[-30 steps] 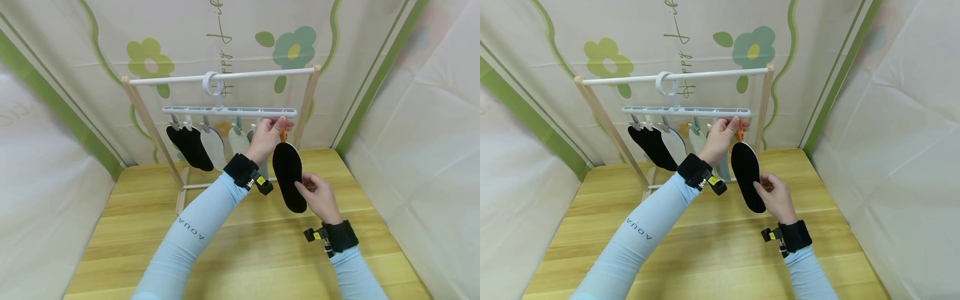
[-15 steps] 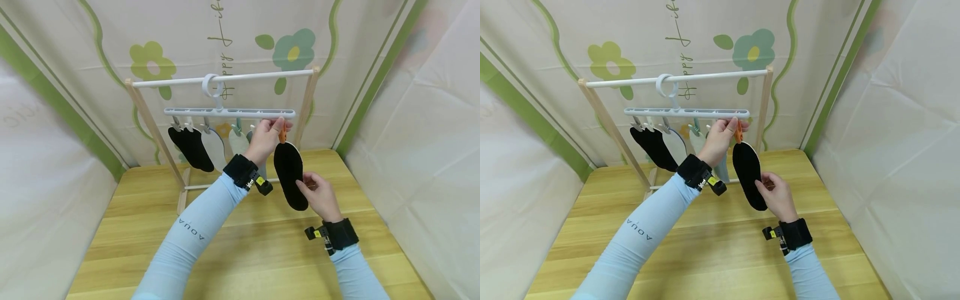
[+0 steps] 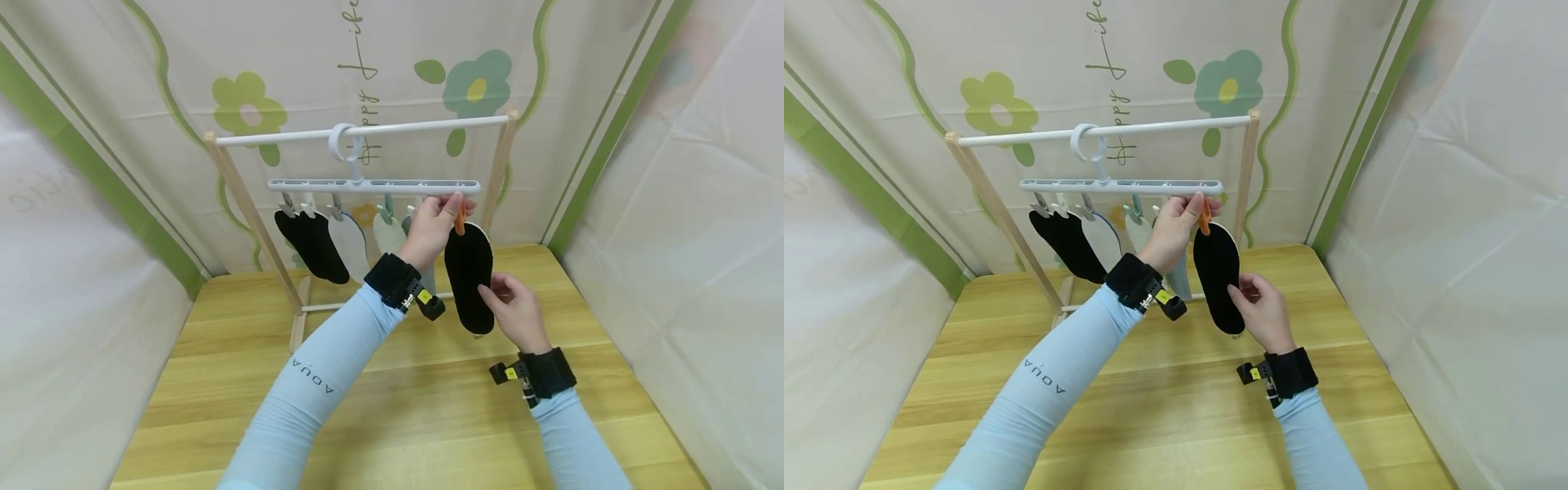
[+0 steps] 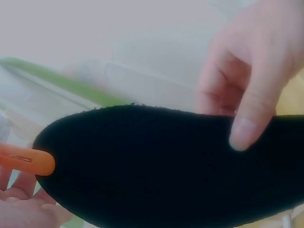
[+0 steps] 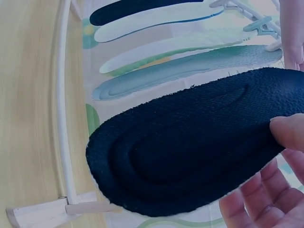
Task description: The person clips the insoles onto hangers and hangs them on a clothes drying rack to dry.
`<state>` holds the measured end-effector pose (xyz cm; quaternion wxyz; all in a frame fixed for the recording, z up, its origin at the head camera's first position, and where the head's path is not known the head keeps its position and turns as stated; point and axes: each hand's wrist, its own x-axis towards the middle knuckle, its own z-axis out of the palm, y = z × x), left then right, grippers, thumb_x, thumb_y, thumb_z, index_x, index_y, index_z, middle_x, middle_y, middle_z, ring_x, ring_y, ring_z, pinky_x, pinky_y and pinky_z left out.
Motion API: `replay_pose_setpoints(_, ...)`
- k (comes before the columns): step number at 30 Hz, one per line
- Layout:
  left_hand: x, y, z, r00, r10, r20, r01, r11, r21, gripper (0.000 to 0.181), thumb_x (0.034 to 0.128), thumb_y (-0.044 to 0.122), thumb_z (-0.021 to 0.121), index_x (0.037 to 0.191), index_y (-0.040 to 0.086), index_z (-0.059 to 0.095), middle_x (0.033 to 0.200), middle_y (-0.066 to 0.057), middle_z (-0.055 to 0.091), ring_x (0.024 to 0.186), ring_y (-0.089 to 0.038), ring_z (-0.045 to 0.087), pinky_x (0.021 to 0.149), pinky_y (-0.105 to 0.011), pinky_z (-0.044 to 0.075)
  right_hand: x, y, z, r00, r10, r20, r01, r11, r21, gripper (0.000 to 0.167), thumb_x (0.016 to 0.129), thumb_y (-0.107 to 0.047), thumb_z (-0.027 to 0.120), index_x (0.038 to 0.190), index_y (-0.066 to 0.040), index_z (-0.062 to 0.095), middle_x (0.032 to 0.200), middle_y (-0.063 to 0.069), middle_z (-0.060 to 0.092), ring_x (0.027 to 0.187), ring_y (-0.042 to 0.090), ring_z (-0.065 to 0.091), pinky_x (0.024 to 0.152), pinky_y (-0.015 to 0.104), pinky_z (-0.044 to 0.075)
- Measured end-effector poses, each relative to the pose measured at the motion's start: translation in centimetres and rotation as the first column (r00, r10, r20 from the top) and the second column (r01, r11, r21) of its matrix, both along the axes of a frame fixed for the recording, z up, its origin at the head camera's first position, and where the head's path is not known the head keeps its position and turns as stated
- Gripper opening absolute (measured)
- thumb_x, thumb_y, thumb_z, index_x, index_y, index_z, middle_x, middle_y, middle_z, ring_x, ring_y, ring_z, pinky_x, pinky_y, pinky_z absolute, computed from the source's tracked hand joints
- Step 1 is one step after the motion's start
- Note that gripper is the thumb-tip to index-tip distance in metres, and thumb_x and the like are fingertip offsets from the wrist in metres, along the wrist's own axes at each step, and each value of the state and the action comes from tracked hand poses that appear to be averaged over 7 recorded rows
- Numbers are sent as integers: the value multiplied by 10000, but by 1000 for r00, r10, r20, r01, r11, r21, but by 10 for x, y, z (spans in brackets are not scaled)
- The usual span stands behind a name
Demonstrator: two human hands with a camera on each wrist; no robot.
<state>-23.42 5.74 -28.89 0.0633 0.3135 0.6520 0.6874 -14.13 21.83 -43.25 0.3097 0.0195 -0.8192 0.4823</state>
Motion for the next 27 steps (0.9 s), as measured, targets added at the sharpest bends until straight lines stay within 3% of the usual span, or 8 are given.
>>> replay_pose_setpoints(5,1,-3,0,1000,0,-14,0,1000,11,364,1031,305,466,1250,28,555,1167,-150,652,1078,-215,610,988,-258,451,3,-8,13,1000,3,10,-3,1000,-17,192,947,-108,686,1082,27,669,1005,158,676,867,210,604,718,129,483)
replay_pose_setpoints(8,-1,-2,-3,1000,1,-27,-1,1000,21,335,1013,305,515,1211,40,568,1107,-114,665,1005,-208,617,977,-251,454,0,-7,12,1000,2,17,-2,1000,-19,205,951,-125,684,1088,25,665,1012,158,673,869,215,603,724,145,484)
replay_pose_setpoints(12,-3,-2,-7,999,15,-38,-15,1000,16,326,993,313,573,1166,37,580,1088,-81,669,1009,-185,624,937,-243,478,-13,4,0,999,9,53,-9,1000,-10,259,956,-239,687,1105,-27,670,1033,114,672,882,204,613,749,162,482)
replay_pose_setpoints(15,-3,-3,-10,998,40,-53,-40,999,0,360,983,352,594,1183,53,592,1118,-60,663,1042,-146,620,917,-242,491,-18,7,0,995,25,99,-25,1000,2,289,961,-271,678,1131,-37,666,1062,116,668,908,236,636,785,201,494)
replay_pose_setpoints(22,-2,-2,-12,990,108,-86,-112,992,-52,395,986,367,606,1236,62,619,1078,-44,661,989,-166,617,881,-244,502,-30,13,-2,986,52,156,-50,999,-17,300,971,-259,665,1171,-36,654,1113,137,649,991,292,632,885,423,497)
replay_pose_setpoints(27,-1,-1,-17,983,141,-118,-150,986,-72,411,982,358,613,1284,79,622,1156,-28,668,1043,-128,622,926,-240,494,-35,13,-3,985,57,164,-56,998,-12,291,978,-236,656,1193,-40,657,1109,139,656,1002,279,629,886,419,498)
